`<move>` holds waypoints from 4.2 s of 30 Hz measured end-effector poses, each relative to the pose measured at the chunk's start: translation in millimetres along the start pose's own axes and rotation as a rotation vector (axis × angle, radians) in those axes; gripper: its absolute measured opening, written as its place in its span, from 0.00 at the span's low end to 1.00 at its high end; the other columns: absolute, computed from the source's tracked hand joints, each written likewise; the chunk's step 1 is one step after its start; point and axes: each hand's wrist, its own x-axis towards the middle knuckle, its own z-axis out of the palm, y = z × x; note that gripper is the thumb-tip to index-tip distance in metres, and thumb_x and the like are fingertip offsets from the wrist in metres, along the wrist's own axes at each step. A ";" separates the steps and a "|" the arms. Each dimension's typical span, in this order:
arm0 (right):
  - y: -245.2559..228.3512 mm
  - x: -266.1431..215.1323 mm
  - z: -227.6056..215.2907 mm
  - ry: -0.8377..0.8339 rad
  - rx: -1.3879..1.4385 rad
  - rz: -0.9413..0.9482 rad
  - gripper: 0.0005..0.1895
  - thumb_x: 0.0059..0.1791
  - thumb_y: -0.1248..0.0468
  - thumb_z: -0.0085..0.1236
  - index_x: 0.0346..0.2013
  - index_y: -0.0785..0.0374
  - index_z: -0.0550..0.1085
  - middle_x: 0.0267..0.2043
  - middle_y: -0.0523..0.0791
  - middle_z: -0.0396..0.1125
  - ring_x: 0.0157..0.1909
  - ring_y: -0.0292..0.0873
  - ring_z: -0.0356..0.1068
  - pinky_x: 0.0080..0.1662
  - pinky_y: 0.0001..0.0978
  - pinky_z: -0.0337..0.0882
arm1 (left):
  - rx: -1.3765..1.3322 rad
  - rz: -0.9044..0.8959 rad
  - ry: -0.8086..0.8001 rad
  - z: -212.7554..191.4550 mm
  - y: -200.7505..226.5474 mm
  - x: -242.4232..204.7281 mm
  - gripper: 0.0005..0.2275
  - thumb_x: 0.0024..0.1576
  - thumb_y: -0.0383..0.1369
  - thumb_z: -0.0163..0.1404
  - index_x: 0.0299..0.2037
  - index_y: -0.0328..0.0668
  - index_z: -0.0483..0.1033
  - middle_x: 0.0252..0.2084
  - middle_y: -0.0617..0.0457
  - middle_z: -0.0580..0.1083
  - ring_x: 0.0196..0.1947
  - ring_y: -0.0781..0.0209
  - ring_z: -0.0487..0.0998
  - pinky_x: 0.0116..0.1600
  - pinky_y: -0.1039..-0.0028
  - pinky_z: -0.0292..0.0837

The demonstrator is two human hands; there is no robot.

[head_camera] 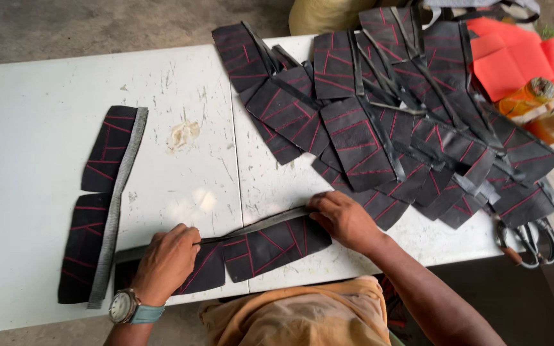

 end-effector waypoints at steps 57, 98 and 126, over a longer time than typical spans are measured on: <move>-40.1 -23.8 9.6 -0.198 -0.433 0.137 0.23 0.41 0.54 0.58 0.47 0.58 0.70 0.70 0.48 0.59 0.54 0.50 0.64 0.46 0.46 0.63 | -0.511 0.434 0.250 54.2 122.5 102.6 0.08 0.60 0.28 0.54 0.31 0.32 0.72 0.35 0.43 0.73 0.33 0.41 0.76 0.38 0.56 0.72; -51.3 -4.2 31.4 -0.132 -0.330 0.218 0.33 0.45 0.50 0.55 0.63 0.58 0.68 0.69 0.49 0.60 0.67 0.52 0.59 0.64 0.55 0.54 | -0.435 0.258 0.259 55.0 119.4 106.2 0.08 0.57 0.29 0.56 0.29 0.32 0.75 0.35 0.42 0.75 0.35 0.43 0.78 0.40 0.57 0.73; -50.0 8.2 44.5 0.048 -0.268 0.147 0.27 0.49 0.61 0.56 0.63 0.60 0.71 0.65 0.48 0.65 0.68 0.52 0.62 0.69 0.53 0.59 | -0.376 0.489 0.498 55.9 109.0 92.1 0.06 0.58 0.30 0.56 0.31 0.35 0.77 0.38 0.45 0.76 0.41 0.44 0.79 0.45 0.59 0.76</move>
